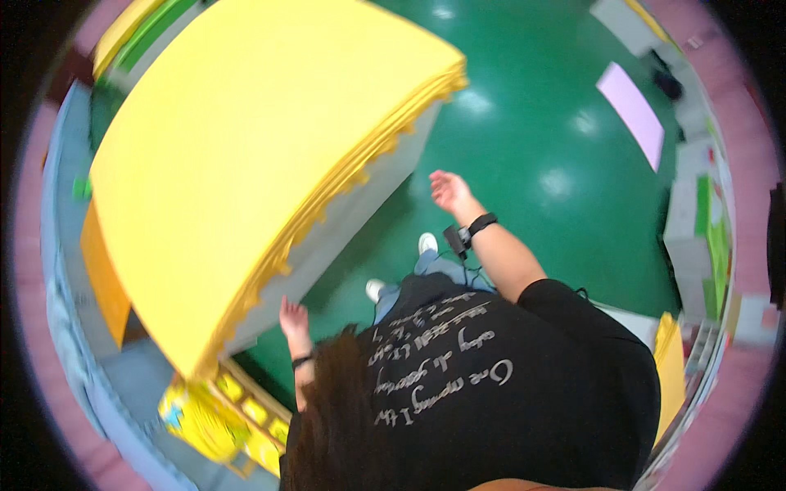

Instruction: The person picks up a pink mat and places it on a cabinet, then retrieves a yellow cloth from the floor and spreads it over the top of the cabinet to cover it.

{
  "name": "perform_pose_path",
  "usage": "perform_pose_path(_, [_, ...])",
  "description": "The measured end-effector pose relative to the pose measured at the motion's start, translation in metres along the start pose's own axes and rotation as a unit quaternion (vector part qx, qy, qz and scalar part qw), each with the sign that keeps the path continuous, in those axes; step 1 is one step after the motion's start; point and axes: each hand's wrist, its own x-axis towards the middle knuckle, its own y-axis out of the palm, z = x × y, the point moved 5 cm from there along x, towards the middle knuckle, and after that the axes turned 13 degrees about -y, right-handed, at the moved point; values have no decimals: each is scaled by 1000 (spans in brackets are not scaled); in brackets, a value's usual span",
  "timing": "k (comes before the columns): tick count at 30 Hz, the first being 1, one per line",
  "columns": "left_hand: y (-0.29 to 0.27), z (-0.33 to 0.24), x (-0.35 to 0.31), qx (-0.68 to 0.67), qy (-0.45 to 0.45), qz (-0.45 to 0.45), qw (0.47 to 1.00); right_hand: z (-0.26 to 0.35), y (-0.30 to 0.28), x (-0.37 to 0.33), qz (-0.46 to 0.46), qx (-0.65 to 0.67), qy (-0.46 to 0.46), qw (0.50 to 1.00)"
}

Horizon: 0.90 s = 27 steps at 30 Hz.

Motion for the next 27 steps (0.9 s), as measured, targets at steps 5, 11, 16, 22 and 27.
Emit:
perform_pose_path(5, [-8,28,47,77,-127,18,989,84,-77,-5,-60,9,-64,996])
perform_pose_path(11, [78,102,109,243,-227,-47,942,202,-224,-42,-170,101,-164,966])
perform_pose_path(16, [213,171,150,299,-242,-33,922,266,-334,-84,-254,168,-239,922])
perform_pose_path(22, [448,296,158,344,-206,93,912,265,-439,-118,-316,237,-261,881])
perform_pose_path(27, [564,410,158,465,-252,132,839,259,-473,-124,-359,316,-226,849])
